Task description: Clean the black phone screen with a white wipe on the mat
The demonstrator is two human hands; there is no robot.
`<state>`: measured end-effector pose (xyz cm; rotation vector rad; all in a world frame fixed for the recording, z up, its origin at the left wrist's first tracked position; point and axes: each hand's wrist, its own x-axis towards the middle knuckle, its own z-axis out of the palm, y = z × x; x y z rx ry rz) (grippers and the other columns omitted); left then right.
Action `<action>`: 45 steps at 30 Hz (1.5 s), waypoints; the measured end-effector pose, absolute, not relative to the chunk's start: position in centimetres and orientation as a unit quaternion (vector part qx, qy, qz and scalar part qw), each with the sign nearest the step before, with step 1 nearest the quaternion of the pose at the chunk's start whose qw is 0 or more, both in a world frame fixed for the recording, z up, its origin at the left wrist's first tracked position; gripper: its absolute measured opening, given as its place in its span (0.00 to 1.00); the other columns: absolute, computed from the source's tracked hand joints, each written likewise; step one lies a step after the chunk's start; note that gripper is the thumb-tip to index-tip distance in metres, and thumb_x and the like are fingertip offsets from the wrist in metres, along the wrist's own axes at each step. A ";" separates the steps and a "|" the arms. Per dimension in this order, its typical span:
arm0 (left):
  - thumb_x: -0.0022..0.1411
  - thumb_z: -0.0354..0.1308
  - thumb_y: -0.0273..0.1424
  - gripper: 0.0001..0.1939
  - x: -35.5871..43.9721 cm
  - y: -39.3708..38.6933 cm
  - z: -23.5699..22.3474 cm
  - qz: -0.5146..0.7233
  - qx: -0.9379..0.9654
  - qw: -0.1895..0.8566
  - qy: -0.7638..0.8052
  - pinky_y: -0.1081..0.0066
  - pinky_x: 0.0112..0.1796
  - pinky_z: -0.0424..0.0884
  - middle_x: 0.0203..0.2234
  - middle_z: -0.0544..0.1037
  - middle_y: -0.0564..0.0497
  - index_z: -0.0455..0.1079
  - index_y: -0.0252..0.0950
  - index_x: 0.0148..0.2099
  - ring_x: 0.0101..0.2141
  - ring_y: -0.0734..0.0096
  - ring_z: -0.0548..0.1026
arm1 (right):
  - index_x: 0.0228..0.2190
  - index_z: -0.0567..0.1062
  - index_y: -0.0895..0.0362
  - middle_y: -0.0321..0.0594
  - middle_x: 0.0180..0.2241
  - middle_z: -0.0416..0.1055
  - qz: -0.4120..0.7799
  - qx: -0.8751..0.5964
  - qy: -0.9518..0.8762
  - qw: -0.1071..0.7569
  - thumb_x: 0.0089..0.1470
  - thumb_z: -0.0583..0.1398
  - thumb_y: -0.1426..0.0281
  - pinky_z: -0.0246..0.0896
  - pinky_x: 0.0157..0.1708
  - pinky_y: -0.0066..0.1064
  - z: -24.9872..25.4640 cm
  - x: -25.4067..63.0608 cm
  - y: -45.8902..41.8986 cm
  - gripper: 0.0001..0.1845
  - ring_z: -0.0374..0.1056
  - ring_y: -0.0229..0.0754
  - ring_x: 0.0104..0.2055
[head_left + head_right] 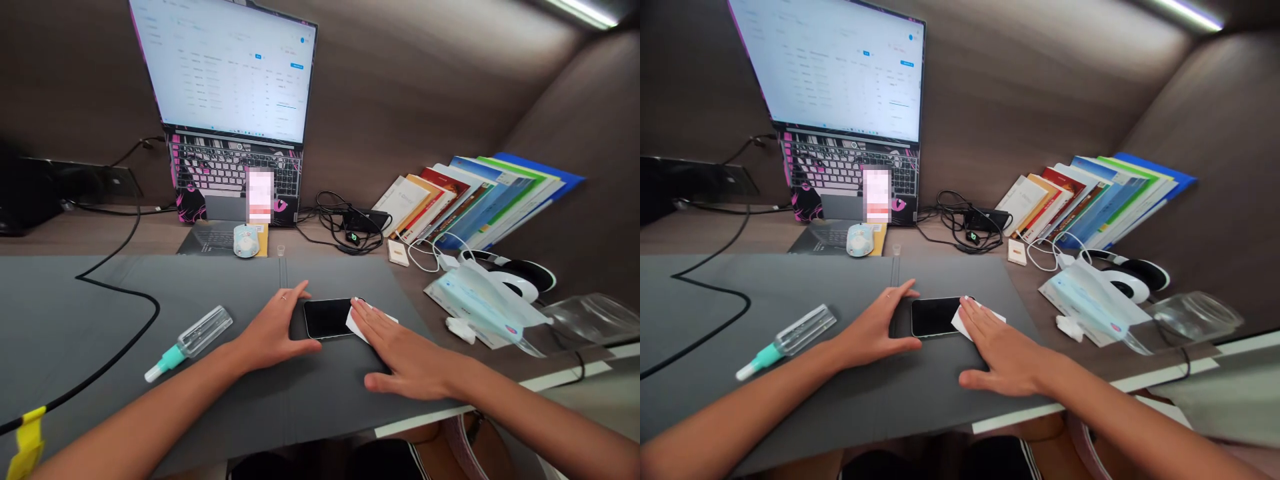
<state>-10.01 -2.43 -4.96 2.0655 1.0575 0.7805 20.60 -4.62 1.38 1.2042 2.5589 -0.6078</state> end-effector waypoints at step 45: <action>0.59 0.42 0.30 0.06 -7.1 4.4 -3.6 0.159 0.886 0.210 0.382 0.64 0.31 0.59 0.23 0.67 0.54 0.53 0.40 0.29 0.27 0.66 0.64 | 0.39 0.76 0.58 0.44 0.38 0.73 -0.102 0.159 0.975 -0.115 0.67 0.51 0.80 0.58 0.35 0.34 -1.2 19.8 4.9 0.14 0.62 0.42 0.36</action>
